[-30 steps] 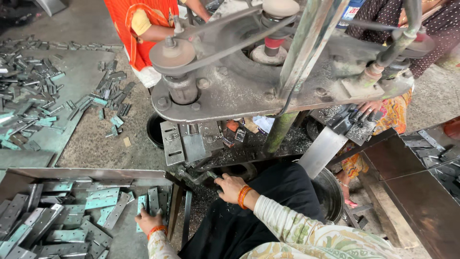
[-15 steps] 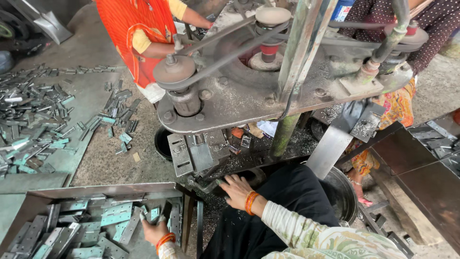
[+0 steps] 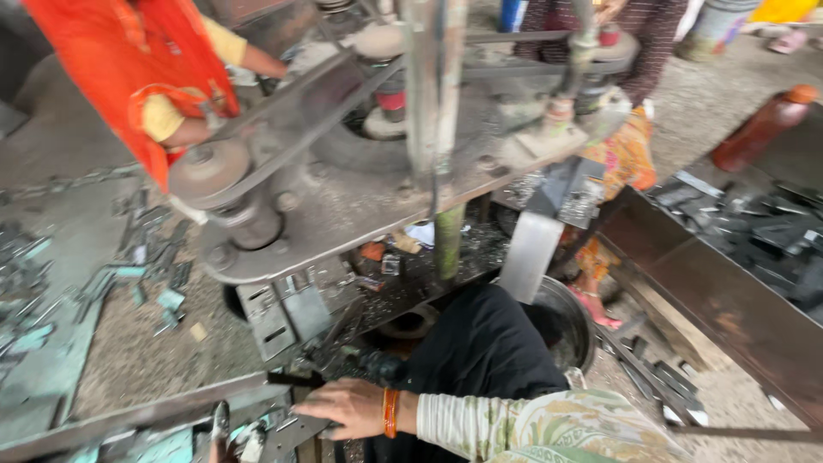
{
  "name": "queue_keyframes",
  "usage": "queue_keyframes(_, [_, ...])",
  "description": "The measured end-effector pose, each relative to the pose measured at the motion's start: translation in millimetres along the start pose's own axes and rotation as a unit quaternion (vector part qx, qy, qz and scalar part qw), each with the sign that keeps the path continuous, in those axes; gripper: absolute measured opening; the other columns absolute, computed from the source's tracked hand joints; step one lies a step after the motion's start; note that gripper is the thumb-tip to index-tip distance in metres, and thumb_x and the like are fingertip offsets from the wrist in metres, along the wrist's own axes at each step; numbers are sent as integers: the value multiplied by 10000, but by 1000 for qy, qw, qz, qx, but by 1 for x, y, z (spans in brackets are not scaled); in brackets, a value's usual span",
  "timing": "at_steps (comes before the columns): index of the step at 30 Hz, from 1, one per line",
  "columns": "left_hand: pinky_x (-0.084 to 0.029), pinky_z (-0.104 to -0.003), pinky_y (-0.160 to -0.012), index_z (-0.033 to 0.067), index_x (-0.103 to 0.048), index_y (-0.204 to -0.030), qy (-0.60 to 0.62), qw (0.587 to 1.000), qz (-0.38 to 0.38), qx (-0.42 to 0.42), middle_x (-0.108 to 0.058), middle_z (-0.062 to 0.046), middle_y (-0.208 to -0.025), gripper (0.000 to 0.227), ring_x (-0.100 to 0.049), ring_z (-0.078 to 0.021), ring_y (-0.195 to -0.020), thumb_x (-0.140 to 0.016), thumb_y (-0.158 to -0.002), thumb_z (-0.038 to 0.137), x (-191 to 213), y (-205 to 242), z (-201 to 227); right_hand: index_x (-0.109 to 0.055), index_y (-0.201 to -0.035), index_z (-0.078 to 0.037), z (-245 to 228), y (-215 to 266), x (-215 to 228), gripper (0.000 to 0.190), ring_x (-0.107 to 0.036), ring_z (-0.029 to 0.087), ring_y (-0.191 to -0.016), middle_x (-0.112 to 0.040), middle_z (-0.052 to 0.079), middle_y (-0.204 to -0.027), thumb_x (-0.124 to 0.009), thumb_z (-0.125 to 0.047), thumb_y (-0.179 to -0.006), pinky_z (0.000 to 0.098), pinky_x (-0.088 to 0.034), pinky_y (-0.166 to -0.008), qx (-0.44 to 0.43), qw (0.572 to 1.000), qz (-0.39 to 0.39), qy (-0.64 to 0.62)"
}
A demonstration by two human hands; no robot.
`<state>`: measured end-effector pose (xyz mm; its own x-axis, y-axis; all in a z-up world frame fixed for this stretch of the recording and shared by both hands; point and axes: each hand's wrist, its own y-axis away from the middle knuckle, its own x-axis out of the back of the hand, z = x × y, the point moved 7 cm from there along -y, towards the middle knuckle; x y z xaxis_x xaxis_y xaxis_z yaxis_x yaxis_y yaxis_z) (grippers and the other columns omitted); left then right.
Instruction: The person operates a manual press machine in a workshop. They repeatedly pick up small metal plates, place them into the machine's die, and pull a lever to press the metal. After each press, they remove the finished plate and place it into a metal bin.
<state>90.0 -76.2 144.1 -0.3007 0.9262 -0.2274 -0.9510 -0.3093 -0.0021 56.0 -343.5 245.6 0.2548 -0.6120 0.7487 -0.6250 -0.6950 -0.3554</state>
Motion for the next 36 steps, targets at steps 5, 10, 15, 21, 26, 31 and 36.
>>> queue_keyframes(5, [-567, -308, -860, 102, -493, -1559, 48, 997, -62, 20, -708, -135, -1127, 802, -693, -192, -995, -703, -805, -75, -64, -6, -1, -432, -1622, -153, 12, 47, 29, 718, -652, 316, -1244, -616, 127, -1357, -690, -377, -991, 416, -558, -1021, 1, 996, 57, -72])
queue_keyframes(10, [-571, -309, -862, 88, -502, -1537, 91, 988, -120, 44, -704, -128, -1141, 764, -693, -192, -1002, -702, -816, -65, -139, -5, -8, -579, -1502, -70, 20, 95, 60, 650, -723, 289, -1040, -710, 153, -1196, -721, -417, -971, 389, -595, -888, -98, 974, 130, -158])
queue_keyframes(15, [-576, -310, -864, 75, -511, -1516, 143, 977, -138, 72, -700, -121, -1154, 727, -694, -192, -1009, -701, -827, -56, -169, 28, -6, -637, -1402, -8, 14, 123, 71, 611, -739, 240, -940, -730, 194, -1177, -715, -448, -986, 335, -612, -833, -167, 934, 157, -275])
queue_keyframes(21, [-581, -311, -867, 59, -521, -1490, 185, 967, -141, 102, -696, -113, -1171, 682, -695, -192, -1018, -699, -840, -44, -184, 70, -4, -620, -1444, -19, 8, 141, 79, 620, -713, 139, -708, -755, 147, -995, -667, -470, -1021, 258, -593, -655, -191, 918, 150, -313])
queue_keyframes(26, [-585, -311, -869, 45, -530, -1469, 202, 960, -145, 127, -692, -107, -1185, 645, -695, -192, -1025, -698, -851, -35, -199, 93, -19, -602, -1475, -36, 14, 147, 70, 648, -681, 108, -574, -733, 91, -814, -629, -481, -1005, 251, -588, -563, -241, 890, 118, -368])
queue_keyframes(31, [-590, -312, -871, 32, -539, -1448, 210, 952, -158, 156, -688, -100, -1199, 609, -696, -192, -1032, -697, -862, -25, -203, 106, -34, -596, -1463, -32, 20, 149, 62, 616, -697, 115, -570, -734, 99, -756, -621, -441, -1003, 255, -603, -550, -259, 881, 119, -378])
queue_keyframes(36, [-594, -313, -874, 18, -548, -1427, 217, 955, -139, 150, -685, -93, -1212, 574, -696, -192, -1039, -696, -873, -16, -159, 105, -26, -664, -1365, 12, 32, 148, 51, 416, -691, 124, -566, -744, 118, -787, -575, -276, -1079, 251, -576, -508, -298, 862, 146, -382])
